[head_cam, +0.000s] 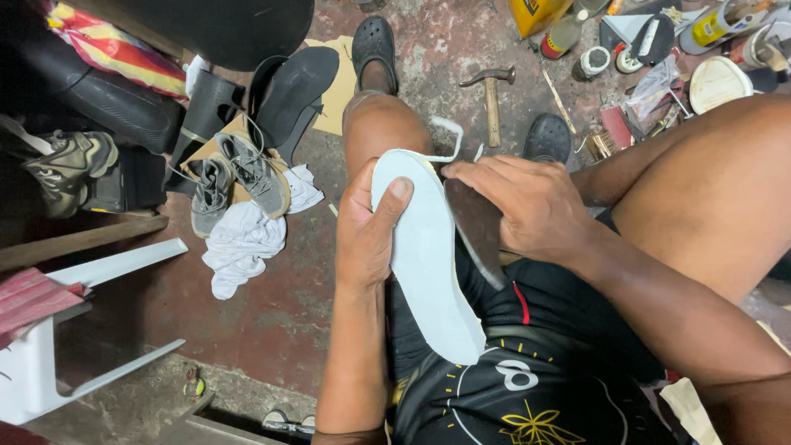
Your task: The person trims the edges of a white shoe sole using a large knife and scissors while sitting on the floor.
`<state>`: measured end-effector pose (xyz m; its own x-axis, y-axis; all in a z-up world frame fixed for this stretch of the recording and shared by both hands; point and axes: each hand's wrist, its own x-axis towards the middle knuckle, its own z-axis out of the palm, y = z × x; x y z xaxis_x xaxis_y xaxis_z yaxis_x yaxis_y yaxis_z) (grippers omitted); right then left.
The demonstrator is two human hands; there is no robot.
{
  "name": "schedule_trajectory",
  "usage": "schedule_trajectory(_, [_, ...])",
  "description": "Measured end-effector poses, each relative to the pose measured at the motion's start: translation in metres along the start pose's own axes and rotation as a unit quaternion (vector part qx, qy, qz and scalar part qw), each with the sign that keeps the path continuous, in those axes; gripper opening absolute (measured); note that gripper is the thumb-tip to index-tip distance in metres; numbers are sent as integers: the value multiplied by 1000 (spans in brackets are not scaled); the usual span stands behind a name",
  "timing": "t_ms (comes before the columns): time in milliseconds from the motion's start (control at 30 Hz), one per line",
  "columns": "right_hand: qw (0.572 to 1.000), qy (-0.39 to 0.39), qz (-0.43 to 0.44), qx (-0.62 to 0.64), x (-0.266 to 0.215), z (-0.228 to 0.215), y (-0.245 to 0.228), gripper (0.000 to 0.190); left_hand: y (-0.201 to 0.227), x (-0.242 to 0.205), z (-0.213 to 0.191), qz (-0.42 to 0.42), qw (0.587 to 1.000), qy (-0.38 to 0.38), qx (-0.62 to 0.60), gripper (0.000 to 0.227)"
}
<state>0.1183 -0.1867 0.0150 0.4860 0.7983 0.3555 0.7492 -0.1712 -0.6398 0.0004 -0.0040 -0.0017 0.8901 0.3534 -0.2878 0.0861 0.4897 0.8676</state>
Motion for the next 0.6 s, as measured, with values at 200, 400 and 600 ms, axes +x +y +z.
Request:
schedule_trajectory(200, [999, 10, -8, -31, 1, 4, 0, 35, -4, -3, -1, 11, 1000, -10, -8, 33])
schedule_trajectory(400, [999, 18, -5, -38, 5, 3, -2, 33, -7, -4, -2, 12, 1000, -12, -10, 34])
schedule_trajectory(600, [998, 19, 30, -57, 7, 5, 0, 32, -5, -7, 0, 10, 1000, -10, 11, 35])
